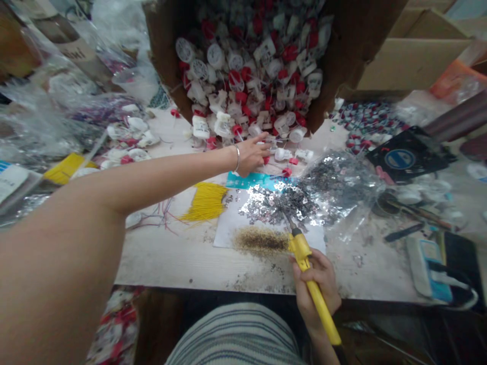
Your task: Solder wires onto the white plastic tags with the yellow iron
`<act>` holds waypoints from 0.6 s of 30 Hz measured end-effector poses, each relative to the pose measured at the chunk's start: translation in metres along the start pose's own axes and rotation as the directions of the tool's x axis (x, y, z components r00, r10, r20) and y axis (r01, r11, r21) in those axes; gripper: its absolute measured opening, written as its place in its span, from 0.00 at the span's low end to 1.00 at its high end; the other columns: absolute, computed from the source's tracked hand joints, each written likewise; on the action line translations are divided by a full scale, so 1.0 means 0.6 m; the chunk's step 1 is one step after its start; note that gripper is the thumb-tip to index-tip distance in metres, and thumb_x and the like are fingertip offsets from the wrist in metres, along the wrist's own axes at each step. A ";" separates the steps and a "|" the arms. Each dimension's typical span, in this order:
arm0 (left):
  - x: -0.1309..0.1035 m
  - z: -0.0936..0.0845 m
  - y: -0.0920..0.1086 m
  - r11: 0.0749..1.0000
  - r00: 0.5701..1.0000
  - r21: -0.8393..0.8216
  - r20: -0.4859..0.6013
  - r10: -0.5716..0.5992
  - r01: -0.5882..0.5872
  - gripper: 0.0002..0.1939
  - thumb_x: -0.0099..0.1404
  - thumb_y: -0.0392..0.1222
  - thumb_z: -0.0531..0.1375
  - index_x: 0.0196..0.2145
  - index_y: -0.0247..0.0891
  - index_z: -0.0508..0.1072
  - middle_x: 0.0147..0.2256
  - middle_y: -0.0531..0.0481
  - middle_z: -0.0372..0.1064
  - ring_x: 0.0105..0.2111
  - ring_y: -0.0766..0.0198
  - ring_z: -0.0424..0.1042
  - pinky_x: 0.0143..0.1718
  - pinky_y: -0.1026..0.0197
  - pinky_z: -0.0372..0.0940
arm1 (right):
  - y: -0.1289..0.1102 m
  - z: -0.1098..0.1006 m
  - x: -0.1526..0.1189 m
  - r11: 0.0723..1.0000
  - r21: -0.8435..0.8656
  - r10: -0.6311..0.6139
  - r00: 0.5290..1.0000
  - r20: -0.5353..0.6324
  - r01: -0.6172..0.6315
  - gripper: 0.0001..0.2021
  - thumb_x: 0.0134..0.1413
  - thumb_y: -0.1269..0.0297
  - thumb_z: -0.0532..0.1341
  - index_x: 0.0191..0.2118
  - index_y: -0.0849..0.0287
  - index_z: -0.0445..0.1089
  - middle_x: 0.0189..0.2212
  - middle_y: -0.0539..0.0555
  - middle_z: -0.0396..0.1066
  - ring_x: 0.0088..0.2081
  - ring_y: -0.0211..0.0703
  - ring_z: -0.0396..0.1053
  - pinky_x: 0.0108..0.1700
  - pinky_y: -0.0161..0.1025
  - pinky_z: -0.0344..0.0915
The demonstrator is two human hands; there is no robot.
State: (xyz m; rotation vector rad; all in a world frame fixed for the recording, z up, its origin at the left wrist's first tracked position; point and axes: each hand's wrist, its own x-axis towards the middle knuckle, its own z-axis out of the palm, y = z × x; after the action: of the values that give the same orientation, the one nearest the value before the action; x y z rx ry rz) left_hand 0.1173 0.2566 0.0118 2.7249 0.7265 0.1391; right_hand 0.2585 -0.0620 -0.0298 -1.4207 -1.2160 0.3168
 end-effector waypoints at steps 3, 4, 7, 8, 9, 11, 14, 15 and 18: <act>-0.004 -0.007 0.015 0.997 0.994 0.039 0.093 0.064 -0.068 0.05 0.44 0.36 0.62 0.24 0.39 0.75 0.48 0.49 0.69 0.54 0.49 0.57 0.58 0.42 0.40 | 0.002 0.002 -0.001 1.000 0.020 0.018 1.000 -0.022 -0.018 0.10 0.47 0.78 0.62 0.23 0.59 0.62 0.43 0.53 0.66 0.39 0.40 0.73 0.33 0.38 0.77; 0.004 -0.009 0.025 0.998 0.998 0.043 0.051 0.048 -0.050 0.04 0.47 0.38 0.62 0.25 0.39 0.75 0.47 0.48 0.69 0.53 0.50 0.59 0.58 0.42 0.40 | 0.003 0.002 -0.001 0.999 0.030 0.028 0.999 -0.029 -0.028 0.10 0.47 0.78 0.62 0.23 0.59 0.62 0.43 0.54 0.66 0.39 0.41 0.73 0.33 0.39 0.77; 0.051 -0.010 0.061 0.998 0.990 0.067 -0.141 -0.012 0.022 0.08 0.58 0.39 0.57 0.27 0.35 0.76 0.40 0.44 0.72 0.45 0.54 0.66 0.56 0.44 0.44 | 0.007 0.004 -0.002 0.999 0.041 0.032 0.999 -0.042 -0.030 0.10 0.47 0.78 0.62 0.24 0.59 0.61 0.44 0.54 0.65 0.40 0.41 0.74 0.34 0.40 0.78; 0.072 -0.006 0.072 0.995 0.984 0.094 -0.179 -0.011 0.028 0.09 0.59 0.38 0.55 0.28 0.34 0.75 0.37 0.44 0.72 0.44 0.55 0.66 0.56 0.45 0.45 | 0.007 0.005 -0.001 0.999 0.040 0.024 0.999 -0.043 -0.023 0.10 0.47 0.78 0.62 0.24 0.59 0.61 0.44 0.55 0.65 0.40 0.41 0.74 0.34 0.40 0.78; 0.094 -0.001 0.083 0.992 0.980 0.124 -0.201 0.000 0.025 0.09 0.60 0.35 0.55 0.29 0.33 0.75 0.36 0.44 0.73 0.45 0.56 0.65 0.56 0.46 0.45 | 0.006 0.005 -0.001 0.999 0.037 0.012 0.999 -0.041 -0.010 0.10 0.47 0.78 0.62 0.24 0.59 0.62 0.44 0.55 0.65 0.40 0.42 0.74 0.33 0.39 0.78; 0.135 0.013 0.100 0.988 0.972 0.155 -0.231 0.035 0.001 0.10 0.61 0.30 0.52 0.31 0.34 0.73 0.38 0.45 0.73 0.48 0.58 0.63 0.59 0.50 0.43 | 0.001 0.005 0.001 1.000 0.030 -0.004 0.999 -0.032 0.005 0.10 0.47 0.79 0.62 0.24 0.59 0.62 0.44 0.55 0.65 0.40 0.42 0.74 0.33 0.39 0.78; 0.173 0.035 0.110 0.991 0.974 0.133 -0.227 0.019 0.011 0.14 0.61 0.25 0.49 0.29 0.34 0.72 0.36 0.47 0.75 0.49 0.62 0.63 0.61 0.55 0.40 | -0.008 0.000 0.001 1.000 0.031 0.001 1.000 -0.024 0.000 0.11 0.46 0.80 0.62 0.24 0.59 0.62 0.45 0.54 0.65 0.40 0.41 0.74 0.33 0.38 0.78; 0.177 0.040 0.110 0.992 0.975 0.123 -0.223 0.006 0.022 0.14 0.61 0.25 0.49 0.28 0.34 0.71 0.35 0.47 0.75 0.48 0.62 0.64 0.61 0.55 0.40 | -0.009 -0.003 0.000 1.000 0.029 0.009 0.999 -0.033 -0.008 0.11 0.45 0.81 0.62 0.24 0.59 0.62 0.45 0.53 0.65 0.39 0.41 0.74 0.33 0.38 0.78; 0.166 0.043 0.104 0.996 0.967 0.076 -0.256 -0.018 0.039 0.09 0.60 0.27 0.52 0.33 0.32 0.72 0.38 0.46 0.75 0.48 0.60 0.65 0.61 0.51 0.41 | -0.004 -0.015 -0.006 1.000 0.010 0.024 0.996 -0.090 -0.023 0.12 0.45 0.81 0.63 0.23 0.60 0.61 0.45 0.53 0.66 0.39 0.40 0.75 0.33 0.36 0.77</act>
State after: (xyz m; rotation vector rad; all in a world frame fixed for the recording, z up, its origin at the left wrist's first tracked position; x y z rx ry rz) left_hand 0.2371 0.2481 0.0091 2.8027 0.8573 0.4707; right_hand 0.2630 -0.0707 -0.0270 -1.4274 -1.1240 0.2714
